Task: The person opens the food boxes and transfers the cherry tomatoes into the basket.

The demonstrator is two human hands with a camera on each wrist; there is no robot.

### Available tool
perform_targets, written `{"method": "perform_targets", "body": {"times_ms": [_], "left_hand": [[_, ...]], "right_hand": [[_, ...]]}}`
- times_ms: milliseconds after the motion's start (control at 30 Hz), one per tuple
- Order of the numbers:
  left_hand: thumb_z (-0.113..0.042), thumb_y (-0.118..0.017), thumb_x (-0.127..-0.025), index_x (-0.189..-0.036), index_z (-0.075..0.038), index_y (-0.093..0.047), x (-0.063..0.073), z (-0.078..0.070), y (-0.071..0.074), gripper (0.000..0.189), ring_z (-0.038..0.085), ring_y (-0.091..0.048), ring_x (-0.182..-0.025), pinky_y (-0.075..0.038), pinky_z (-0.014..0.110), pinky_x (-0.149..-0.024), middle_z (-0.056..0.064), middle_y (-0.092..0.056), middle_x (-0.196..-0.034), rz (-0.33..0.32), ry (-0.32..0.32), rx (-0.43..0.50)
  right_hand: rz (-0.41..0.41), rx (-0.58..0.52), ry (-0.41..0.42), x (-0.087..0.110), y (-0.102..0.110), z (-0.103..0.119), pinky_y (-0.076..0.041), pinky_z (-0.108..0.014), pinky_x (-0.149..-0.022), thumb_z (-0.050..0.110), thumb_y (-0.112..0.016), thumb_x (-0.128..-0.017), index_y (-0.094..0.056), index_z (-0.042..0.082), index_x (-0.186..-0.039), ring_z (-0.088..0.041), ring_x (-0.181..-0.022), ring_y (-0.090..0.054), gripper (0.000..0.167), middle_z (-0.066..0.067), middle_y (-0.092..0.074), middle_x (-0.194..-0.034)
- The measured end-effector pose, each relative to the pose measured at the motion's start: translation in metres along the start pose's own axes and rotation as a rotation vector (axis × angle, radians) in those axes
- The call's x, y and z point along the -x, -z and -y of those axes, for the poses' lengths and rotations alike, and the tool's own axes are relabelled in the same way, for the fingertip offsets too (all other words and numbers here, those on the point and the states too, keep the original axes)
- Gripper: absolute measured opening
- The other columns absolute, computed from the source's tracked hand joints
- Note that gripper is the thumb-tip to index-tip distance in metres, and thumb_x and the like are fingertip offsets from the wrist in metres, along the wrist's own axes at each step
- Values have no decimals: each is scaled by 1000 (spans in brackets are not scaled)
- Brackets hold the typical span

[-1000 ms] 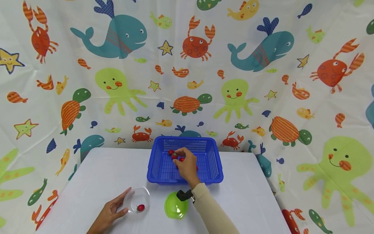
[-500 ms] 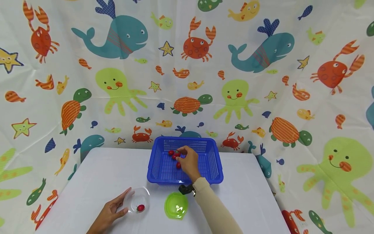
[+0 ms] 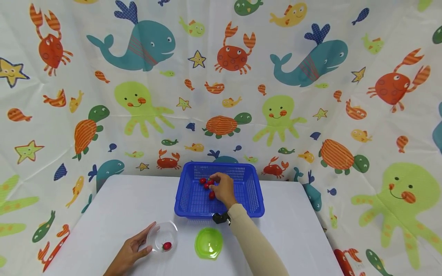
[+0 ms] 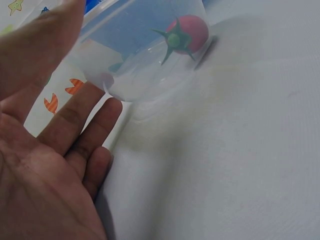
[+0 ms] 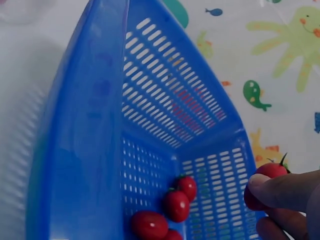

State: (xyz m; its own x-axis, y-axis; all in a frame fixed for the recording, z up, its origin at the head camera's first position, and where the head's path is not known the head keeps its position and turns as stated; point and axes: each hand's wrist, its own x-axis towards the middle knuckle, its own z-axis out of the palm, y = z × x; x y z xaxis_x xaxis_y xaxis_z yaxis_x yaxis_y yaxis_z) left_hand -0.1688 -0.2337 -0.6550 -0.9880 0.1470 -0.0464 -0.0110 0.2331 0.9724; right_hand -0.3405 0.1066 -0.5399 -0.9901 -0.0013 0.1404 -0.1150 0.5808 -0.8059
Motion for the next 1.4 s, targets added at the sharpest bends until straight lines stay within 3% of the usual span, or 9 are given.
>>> {"method": "perform_targets", "body": {"times_ms": [200,567,800,1000,1200,1400], "left_hand": [[-9,-74,-98,-158,-12,-52,1,-1,-1,63,-25,-38,-135,-35,3,-108,10,-46,-165,-1,-25,15],[-5,-72,-99,-158,-8,-50,1,6,0,63,-23,-38,-138,-33,2,-109,16,-42,-166,24,-74,59],[-7,-72,-99,-158,-10,-51,1,7,0,63,-22,-38,-139,-32,1,-110,14,-43,-167,21,-65,57],[-9,-74,-99,-158,-13,-53,2,5,-1,63,-22,-38,-138,-33,3,-110,10,-45,-165,5,-37,35],[-12,-76,-98,-157,-16,-54,3,2,-3,64,-23,-38,-137,-35,5,-110,3,-47,-164,-9,1,17],[-9,-74,-99,-158,-15,-53,4,4,-3,63,-22,-39,-138,-34,4,-111,2,-47,-164,7,-24,39]], "right_hand": [[45,30,0,-8,-5,-1,-57,-52,-106,2,-84,-89,-80,13,-114,-30,-114,-68,28,-8,-77,-115],[143,107,-47,-18,-11,-5,-56,-53,-106,0,-84,-88,-82,11,-115,-30,-113,-66,30,-11,-77,-118],[177,109,-38,-25,-12,-12,-58,-49,-101,-1,-86,-84,-82,10,-112,-27,-105,-69,30,-10,-79,-111],[225,58,-87,-30,-9,-21,-61,-48,-99,-1,-87,-82,-82,9,-109,-26,-101,-70,29,-9,-79,-107],[247,75,-102,-34,-9,-29,-62,-45,-95,-2,-88,-81,-83,10,-103,-23,-96,-71,26,-7,-79,-102],[291,98,-103,-36,-11,-30,-63,-43,-92,-3,-88,-81,-83,9,-101,-21,-91,-70,24,-6,-78,-98]]}}
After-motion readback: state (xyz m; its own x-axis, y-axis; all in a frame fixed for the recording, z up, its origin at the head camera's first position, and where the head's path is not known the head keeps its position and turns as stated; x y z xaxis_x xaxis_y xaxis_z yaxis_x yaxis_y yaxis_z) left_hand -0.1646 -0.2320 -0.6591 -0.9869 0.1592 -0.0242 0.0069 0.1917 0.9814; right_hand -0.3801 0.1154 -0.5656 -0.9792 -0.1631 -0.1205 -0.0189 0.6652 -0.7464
